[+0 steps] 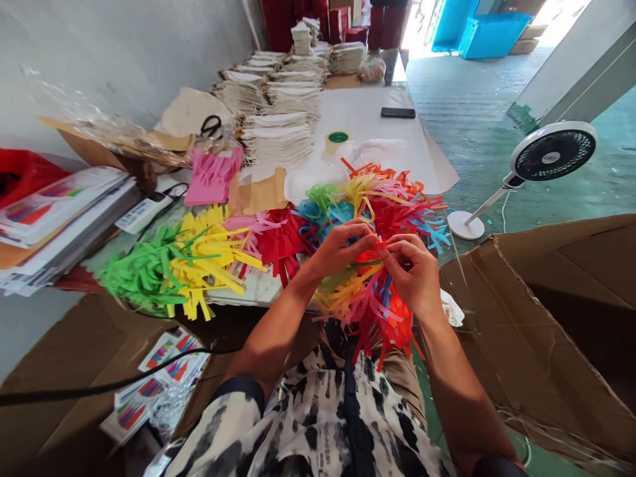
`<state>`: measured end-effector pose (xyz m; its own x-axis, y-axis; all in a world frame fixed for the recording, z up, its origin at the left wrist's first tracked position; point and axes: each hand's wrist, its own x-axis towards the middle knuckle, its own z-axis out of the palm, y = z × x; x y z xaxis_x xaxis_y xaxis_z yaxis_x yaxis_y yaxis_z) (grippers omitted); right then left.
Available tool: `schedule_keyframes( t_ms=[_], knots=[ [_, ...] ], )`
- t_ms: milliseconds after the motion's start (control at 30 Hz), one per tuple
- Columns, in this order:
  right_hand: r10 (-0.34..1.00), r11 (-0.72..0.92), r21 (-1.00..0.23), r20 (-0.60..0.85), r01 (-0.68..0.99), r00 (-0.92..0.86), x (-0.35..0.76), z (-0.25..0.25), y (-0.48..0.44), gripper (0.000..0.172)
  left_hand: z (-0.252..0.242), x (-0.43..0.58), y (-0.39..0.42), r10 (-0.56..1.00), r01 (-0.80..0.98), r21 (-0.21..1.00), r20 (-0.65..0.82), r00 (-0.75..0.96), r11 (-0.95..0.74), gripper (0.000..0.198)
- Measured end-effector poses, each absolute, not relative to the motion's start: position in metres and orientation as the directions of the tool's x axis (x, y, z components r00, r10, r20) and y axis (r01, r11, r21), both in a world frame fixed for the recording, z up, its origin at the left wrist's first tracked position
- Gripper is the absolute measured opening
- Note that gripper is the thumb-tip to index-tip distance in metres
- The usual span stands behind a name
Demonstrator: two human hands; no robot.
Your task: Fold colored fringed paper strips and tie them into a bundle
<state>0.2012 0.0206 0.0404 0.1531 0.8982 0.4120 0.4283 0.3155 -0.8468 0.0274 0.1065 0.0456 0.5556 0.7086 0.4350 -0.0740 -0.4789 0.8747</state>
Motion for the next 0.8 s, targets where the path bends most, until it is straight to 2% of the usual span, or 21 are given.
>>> schedule_keyframes(
  t_ms=[100,167,367,433,567,700,800],
  knots=[
    [0.895,0.316,-0.839,0.418,0.443,0.153,0.202,0.04,0.019,0.027,0.046,0.028,0.106,0.742,-0.109,0.907,0.398,0.54,-0.407,0.034],
    [0.896,0.313,-0.838,0.417,0.447,0.153,0.202,0.039,0.018,0.027,0.048,0.027,0.106,0.755,-0.109,0.921,0.37,0.541,-0.373,0.035],
    [0.904,0.304,-0.843,0.403,0.444,0.146,0.204,0.043,0.015,0.022,0.051,0.029,0.099,0.729,-0.03,0.866,0.439,0.525,-0.5,0.031],
    [0.926,0.269,-0.885,0.346,0.381,0.149,0.203,0.044,0.013,0.018,0.049,0.031,0.096,0.742,0.03,0.84,0.46,0.488,-0.541,0.029],
    [0.971,0.167,-0.975,0.188,0.149,0.144,0.199,0.043,0.008,0.028,0.044,0.038,0.092,0.688,0.199,0.693,0.552,0.472,-0.693,0.026],
    [0.96,0.106,-0.99,0.126,0.093,0.248,0.194,0.033,0.004,0.03,0.041,0.04,0.089,0.542,0.29,0.467,0.613,0.575,-0.836,0.025],
    [0.945,0.091,-0.995,0.1,0.044,0.312,0.194,0.024,0.002,0.031,0.04,0.039,0.087,0.526,0.294,0.444,0.608,0.595,-0.846,0.025]
  ],
)
